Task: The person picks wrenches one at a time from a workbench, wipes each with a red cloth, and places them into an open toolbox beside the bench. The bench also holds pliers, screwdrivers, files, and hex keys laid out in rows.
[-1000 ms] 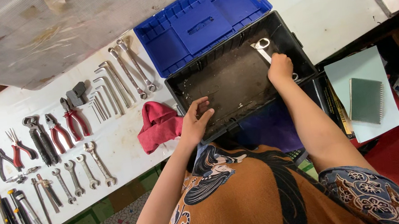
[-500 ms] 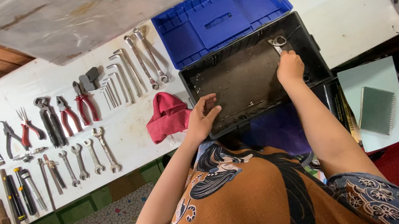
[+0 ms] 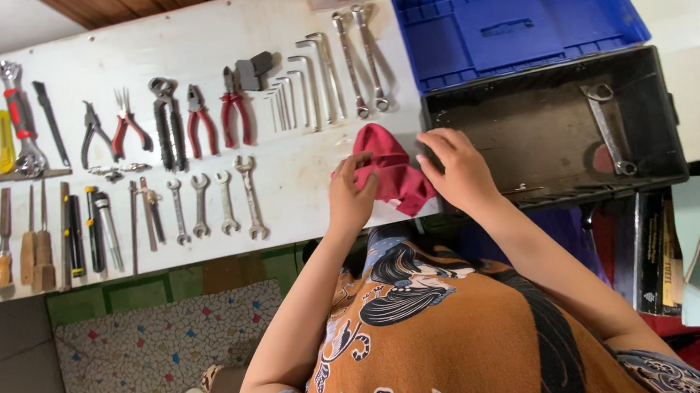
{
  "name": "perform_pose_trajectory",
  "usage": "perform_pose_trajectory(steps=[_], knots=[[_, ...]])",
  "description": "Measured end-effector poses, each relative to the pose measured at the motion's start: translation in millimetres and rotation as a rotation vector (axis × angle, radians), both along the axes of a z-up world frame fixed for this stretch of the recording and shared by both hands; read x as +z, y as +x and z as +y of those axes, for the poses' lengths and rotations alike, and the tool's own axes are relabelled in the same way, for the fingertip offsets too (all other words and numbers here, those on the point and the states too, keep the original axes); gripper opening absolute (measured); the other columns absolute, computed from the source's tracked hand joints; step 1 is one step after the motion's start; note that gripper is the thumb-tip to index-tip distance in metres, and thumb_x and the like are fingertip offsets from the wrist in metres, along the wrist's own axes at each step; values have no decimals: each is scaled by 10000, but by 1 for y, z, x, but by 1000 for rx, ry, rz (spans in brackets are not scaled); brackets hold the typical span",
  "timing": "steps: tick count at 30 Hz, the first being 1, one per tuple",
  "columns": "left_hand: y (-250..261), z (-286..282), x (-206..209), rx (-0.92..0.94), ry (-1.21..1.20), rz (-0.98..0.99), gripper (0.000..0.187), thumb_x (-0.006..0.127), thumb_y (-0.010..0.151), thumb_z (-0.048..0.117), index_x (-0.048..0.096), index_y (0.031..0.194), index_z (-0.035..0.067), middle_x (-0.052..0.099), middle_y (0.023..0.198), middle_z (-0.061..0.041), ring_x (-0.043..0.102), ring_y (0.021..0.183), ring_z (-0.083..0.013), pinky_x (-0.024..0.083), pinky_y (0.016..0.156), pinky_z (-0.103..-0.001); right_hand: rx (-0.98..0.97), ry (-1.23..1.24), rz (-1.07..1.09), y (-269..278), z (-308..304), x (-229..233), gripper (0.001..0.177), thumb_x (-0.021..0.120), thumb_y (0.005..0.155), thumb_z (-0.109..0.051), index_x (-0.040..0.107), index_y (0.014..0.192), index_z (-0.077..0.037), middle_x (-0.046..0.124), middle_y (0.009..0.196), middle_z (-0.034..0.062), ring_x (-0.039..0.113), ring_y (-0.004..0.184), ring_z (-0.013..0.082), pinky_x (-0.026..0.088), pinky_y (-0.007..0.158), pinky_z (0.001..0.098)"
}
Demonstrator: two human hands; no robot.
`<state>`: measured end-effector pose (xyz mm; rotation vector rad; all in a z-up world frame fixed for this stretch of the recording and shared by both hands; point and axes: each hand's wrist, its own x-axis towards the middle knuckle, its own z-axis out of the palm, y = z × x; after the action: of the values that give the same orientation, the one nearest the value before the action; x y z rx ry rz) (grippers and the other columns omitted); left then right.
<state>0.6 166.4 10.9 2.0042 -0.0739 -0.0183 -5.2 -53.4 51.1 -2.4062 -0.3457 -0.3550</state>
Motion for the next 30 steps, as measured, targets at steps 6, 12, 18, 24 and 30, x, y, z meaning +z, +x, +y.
perform_pose_trajectory(steps=[6,12,18,24,30], knots=[[6,104,-51,224,153,-19,332,672,890,89,673,1222,84,672,1176,-171,655,1074,-350,536,890,-431,192,20,8,-3,80,-2,317,715,929,-125,673,1233,-48,685,1177,121,647,1101,323,535,940,420],[9,197,-102,309,409,19,465,718,820,78,602,1269,109,623,1280,-170,578,1127,-362,500,906,-461,283,57,64,-5,136,-6,317,707,929,-133,668,1232,-49,694,1152,137,655,1089,331,533,940,415],[16,229,-142,163,615,60,546,771,828,145,535,1314,66,631,1207,-191,558,1113,-414,514,840,-506,313,74,141,-7,177,-10,302,698,935,-141,664,1225,-64,700,1169,147,676,1082,343,551,890,413],[28,245,-157,171,560,0,520,708,858,24,544,1351,39,671,1019,-213,626,964,-418,517,827,-507,253,72,235,-11,201,-15,286,703,939,-144,685,1219,-87,720,1079,136,695,998,333,559,831,408],[35,252,-129,195,391,106,639,829,662,85,606,1260,57,723,929,-190,659,903,-413,521,777,-501,233,127,151,-19,210,-17,279,711,925,-117,680,1194,-49,721,1096,148,695,1002,336,556,848,400]])
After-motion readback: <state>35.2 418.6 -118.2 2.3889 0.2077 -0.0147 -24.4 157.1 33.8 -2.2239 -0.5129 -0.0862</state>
